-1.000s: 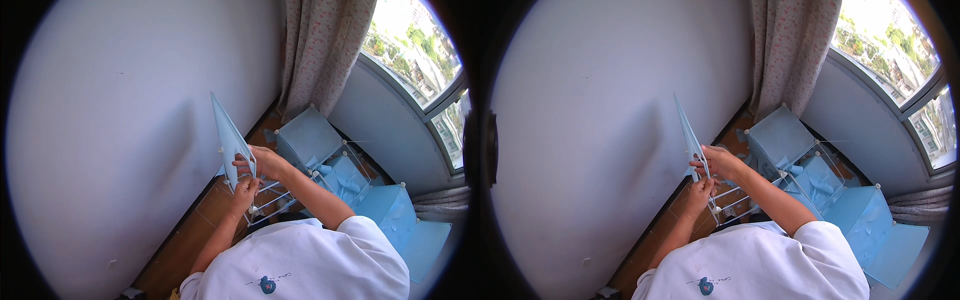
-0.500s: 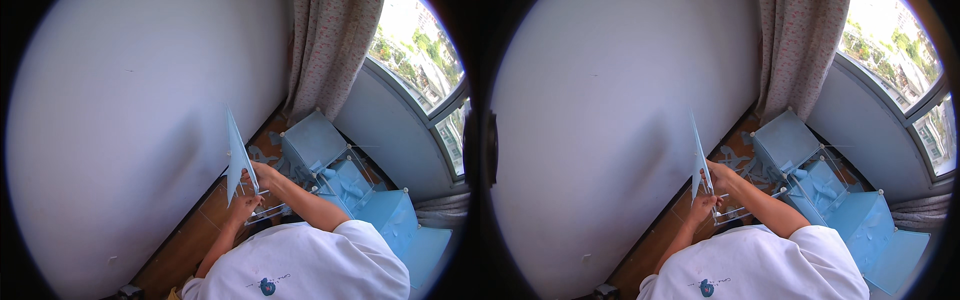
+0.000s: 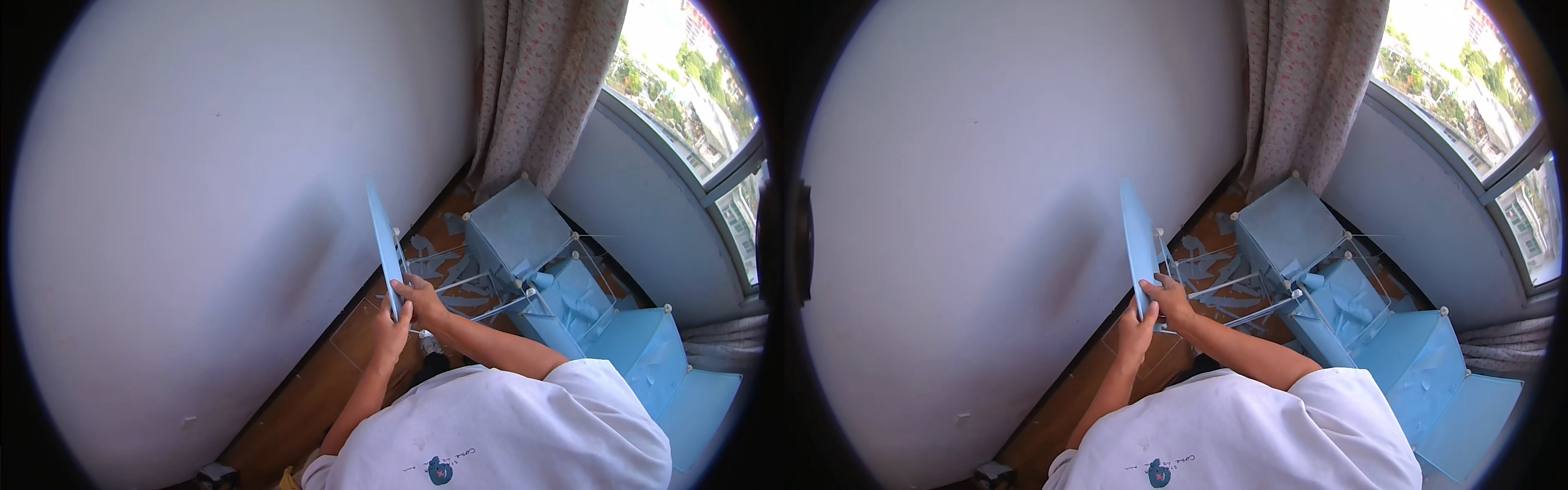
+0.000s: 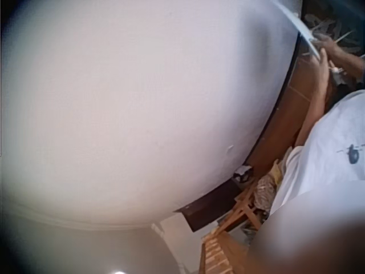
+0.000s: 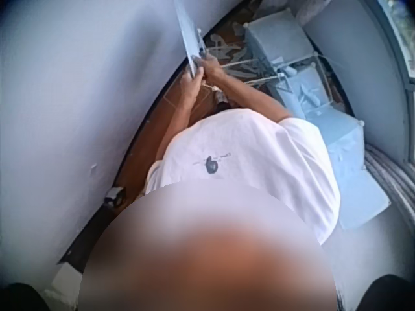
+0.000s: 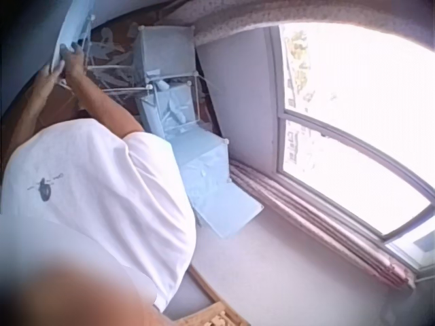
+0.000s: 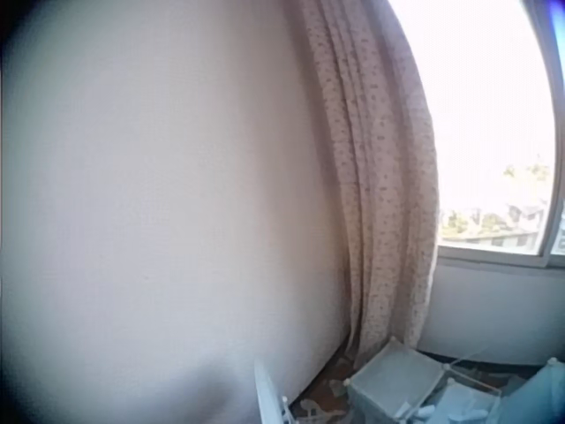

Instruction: The person assembles a light blue plastic storage unit by hand. They attach side panels to a white wireframe structure, connect the frame pieces, and secure the components together in a room with a window.

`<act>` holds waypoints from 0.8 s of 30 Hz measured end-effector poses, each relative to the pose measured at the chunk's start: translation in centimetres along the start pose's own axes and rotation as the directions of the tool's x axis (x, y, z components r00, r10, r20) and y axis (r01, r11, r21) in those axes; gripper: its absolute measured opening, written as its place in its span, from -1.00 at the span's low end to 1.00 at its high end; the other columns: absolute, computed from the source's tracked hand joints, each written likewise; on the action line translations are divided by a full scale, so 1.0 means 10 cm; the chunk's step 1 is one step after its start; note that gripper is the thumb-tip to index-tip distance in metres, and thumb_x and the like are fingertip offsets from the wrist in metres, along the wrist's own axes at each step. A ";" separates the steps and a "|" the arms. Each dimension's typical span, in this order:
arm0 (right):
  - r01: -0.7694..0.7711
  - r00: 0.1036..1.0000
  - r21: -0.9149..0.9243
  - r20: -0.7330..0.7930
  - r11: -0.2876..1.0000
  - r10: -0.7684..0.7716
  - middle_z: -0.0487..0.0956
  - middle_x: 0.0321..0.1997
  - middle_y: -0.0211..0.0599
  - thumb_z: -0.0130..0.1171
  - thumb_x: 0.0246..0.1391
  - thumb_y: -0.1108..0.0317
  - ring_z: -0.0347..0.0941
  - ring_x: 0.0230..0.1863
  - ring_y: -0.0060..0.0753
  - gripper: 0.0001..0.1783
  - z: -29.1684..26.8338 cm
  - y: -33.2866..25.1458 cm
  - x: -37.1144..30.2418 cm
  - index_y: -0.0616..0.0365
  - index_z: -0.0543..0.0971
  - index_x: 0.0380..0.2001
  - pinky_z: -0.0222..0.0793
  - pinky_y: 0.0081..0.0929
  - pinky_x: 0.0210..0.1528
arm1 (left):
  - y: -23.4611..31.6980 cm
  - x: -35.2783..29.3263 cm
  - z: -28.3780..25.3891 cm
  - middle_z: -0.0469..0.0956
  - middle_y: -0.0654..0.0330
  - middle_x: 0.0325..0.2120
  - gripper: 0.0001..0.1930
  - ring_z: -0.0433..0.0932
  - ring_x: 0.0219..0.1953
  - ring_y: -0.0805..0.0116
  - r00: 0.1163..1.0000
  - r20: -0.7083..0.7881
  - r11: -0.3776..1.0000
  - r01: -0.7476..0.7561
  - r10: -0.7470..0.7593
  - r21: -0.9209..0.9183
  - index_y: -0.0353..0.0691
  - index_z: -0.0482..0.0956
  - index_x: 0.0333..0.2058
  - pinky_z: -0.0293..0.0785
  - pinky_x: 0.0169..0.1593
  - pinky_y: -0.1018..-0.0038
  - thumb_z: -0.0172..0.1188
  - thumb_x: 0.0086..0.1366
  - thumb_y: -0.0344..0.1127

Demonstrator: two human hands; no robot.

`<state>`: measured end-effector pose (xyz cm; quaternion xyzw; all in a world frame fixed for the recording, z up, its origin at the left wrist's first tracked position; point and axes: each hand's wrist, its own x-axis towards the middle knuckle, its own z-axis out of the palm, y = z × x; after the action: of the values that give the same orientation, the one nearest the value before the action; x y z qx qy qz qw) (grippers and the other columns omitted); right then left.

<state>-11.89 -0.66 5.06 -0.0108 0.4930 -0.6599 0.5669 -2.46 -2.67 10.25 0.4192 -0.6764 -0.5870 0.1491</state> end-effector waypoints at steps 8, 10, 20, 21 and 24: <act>0.326 0.943 -0.776 0.231 0.540 -0.238 0.30 0.05 0.01 0.19 -0.14 0.25 0.33 -0.02 -0.11 -0.17 -0.38 0.23 0.22 0.19 0.04 0.17 0.35 -0.36 -0.11 | -0.26 -0.05 -0.20 0.48 0.13 -0.30 -0.71 0.52 -0.28 0.36 0.993 -0.042 0.917 0.089 -0.115 -0.389 -0.46 0.37 -0.14 0.41 -0.24 0.51 -0.07 0.27 -0.34; 0.367 0.890 -0.870 0.225 0.329 -0.397 0.06 0.21 0.05 0.25 -0.23 0.22 0.11 0.15 0.07 -0.07 -0.23 0.25 0.21 0.20 -0.01 0.17 0.22 -0.25 0.04 | -0.14 -0.10 -0.19 0.48 0.09 -0.28 -0.71 0.52 -0.23 0.30 0.996 -0.045 0.916 0.056 -0.080 -0.397 -0.47 0.37 -0.14 0.43 -0.19 0.46 -0.06 0.27 -0.35; 0.444 0.670 -0.886 0.430 -0.137 -0.606 0.40 -0.08 -0.01 0.01 -0.19 0.46 0.43 -0.19 -0.07 -0.44 -0.25 0.15 0.48 0.35 0.22 -0.01 0.41 -0.30 -0.26 | -0.14 -0.19 -0.20 0.51 0.03 -0.41 -0.73 0.54 -0.35 0.30 0.996 -0.006 0.933 0.077 -0.084 -0.351 -0.44 0.39 -0.15 0.45 -0.29 0.49 -0.12 0.29 -0.35; 0.476 0.618 -0.855 0.492 -0.207 -0.613 0.44 -0.14 -0.04 -0.02 -0.19 0.47 0.46 -0.25 -0.08 -0.48 -0.30 0.13 0.50 0.37 0.25 -0.05 0.42 -0.31 -0.31 | -0.15 -0.20 -0.20 0.52 0.03 -0.42 -0.73 0.54 -0.36 0.30 0.996 0.016 0.941 0.085 -0.084 -0.329 -0.44 0.39 -0.15 0.44 -0.31 0.50 -0.12 0.29 -0.35; 0.418 0.720 -0.874 0.485 -0.248 -0.497 0.50 -0.23 -0.09 0.01 -0.16 0.49 0.50 -0.30 -0.19 -0.55 -0.67 -0.26 0.75 0.19 0.35 -0.08 0.42 -0.35 -0.31 | -0.20 -0.30 -0.26 0.52 0.01 -0.41 -0.73 0.53 -0.39 0.32 0.986 0.009 0.913 0.160 -0.169 -0.376 -0.45 0.39 -0.16 0.41 -0.36 0.51 -0.14 0.29 -0.37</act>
<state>-20.37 -2.37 -0.73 -0.5666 0.7733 -0.2732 0.0796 1.96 -2.10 9.93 0.4453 -0.5121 -0.7109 0.1847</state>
